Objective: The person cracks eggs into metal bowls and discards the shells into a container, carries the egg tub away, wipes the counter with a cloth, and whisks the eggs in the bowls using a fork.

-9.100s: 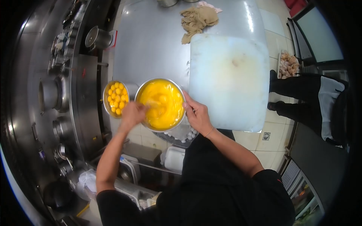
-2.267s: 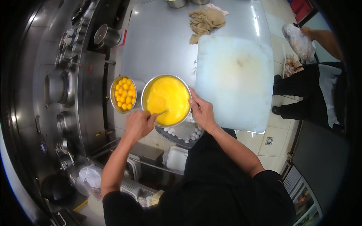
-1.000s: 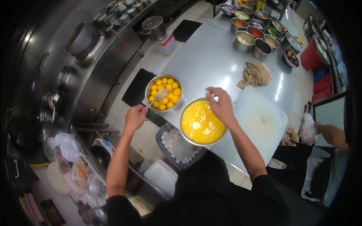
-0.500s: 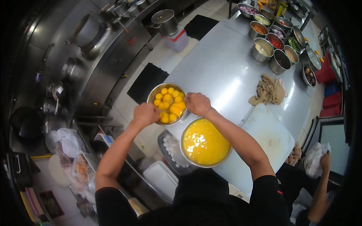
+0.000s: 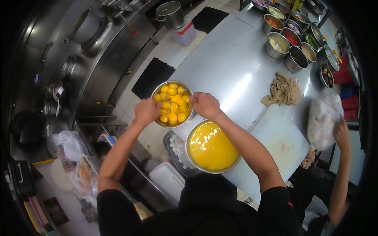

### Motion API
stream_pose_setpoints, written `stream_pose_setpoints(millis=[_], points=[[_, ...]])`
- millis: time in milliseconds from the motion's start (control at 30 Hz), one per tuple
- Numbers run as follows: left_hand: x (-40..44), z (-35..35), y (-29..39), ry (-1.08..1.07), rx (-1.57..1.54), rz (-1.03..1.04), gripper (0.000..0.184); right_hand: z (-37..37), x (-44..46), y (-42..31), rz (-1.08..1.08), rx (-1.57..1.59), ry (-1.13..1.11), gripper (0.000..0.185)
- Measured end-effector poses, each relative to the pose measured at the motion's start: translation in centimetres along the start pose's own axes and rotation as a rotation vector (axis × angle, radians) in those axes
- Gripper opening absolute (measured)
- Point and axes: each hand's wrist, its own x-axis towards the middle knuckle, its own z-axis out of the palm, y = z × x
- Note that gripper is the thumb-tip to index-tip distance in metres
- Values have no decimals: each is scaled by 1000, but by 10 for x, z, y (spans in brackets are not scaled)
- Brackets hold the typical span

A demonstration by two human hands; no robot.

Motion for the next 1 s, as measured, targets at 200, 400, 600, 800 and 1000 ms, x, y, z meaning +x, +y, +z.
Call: stream_pose_setpoints(millis=[200, 400, 600, 800, 1000], points=[[-6, -2, -4, -141, 8, 26, 34, 3, -2, -1, 31, 26, 13, 30], [3, -18, 0, -37, -74, -35, 34, 2, -4, -6, 63, 13, 38, 31], [0, 8, -11, -91, 45, 28, 29, 4, -5, -7, 82, 51, 49, 31], [5, -16, -6, -47, -136, -56, 28, 3, -6, -8, 90, 36, 48, 31], [0, -9, -2, -123, -35, 31, 31, 5, -4, -5, 83, 46, 50, 30]])
